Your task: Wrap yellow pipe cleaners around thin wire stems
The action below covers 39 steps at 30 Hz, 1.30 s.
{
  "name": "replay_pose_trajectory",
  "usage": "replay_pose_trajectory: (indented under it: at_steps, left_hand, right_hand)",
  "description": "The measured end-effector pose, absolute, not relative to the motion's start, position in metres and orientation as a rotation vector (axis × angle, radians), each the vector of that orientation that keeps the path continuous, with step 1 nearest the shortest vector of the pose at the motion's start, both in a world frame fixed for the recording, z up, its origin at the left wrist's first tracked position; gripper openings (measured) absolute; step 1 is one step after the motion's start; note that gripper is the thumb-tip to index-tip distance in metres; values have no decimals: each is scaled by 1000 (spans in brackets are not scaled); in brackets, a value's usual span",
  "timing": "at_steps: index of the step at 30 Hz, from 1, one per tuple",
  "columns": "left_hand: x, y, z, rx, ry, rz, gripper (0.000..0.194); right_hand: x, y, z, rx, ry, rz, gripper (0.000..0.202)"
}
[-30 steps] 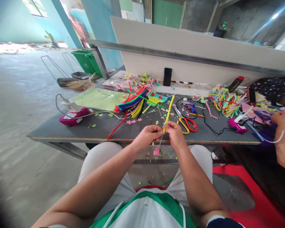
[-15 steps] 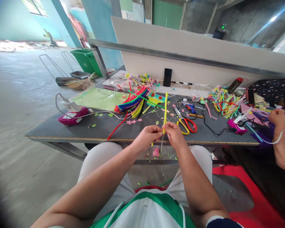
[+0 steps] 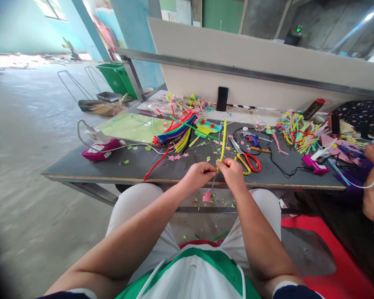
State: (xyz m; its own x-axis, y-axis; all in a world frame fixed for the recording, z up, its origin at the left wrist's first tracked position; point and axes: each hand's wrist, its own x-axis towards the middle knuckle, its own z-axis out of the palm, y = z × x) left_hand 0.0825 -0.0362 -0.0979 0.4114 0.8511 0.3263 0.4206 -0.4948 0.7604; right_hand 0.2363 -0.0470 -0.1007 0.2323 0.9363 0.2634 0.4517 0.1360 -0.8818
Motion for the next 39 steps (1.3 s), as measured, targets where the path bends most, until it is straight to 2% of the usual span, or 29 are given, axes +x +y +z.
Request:
replay_pose_trajectory:
  at_steps: [8, 14, 19, 25, 29, 32, 35, 39]
  left_hand:
    - [81, -35, -96, 1999, 975, 1014, 10]
    - [81, -41, -96, 1501, 833, 869, 19]
    - [81, -49, -89, 1138, 566, 776, 29]
    - [88, -58, -91, 926, 406, 708, 32]
    - [90, -55, -96, 1000, 541, 830, 29]
    - [87, -47, -98, 1208, 787, 963, 22]
    - [85, -40, -100, 1485, 1022, 1057, 16]
    - [85, -38, -101, 1663, 1105, 1074, 15]
  right_hand:
    - [239, -46, -101, -1267, -1295, 817, 25]
    - [240, -47, -98, -1078, -1231, 966, 21]
    - [235, -51, -94, -896, -1205, 1122, 27]
    - [230, -55, -96, -707, -1169, 1241, 37]
    - [231, -46, -105, -761, -1154, 1184, 32]
    - [230, -39, -112, -943, -1163, 999, 23]
    - [228, -39, -113, -1129, -1243, 797, 23]
    - [229, -43, -111, -1283, -1311, 652, 24]
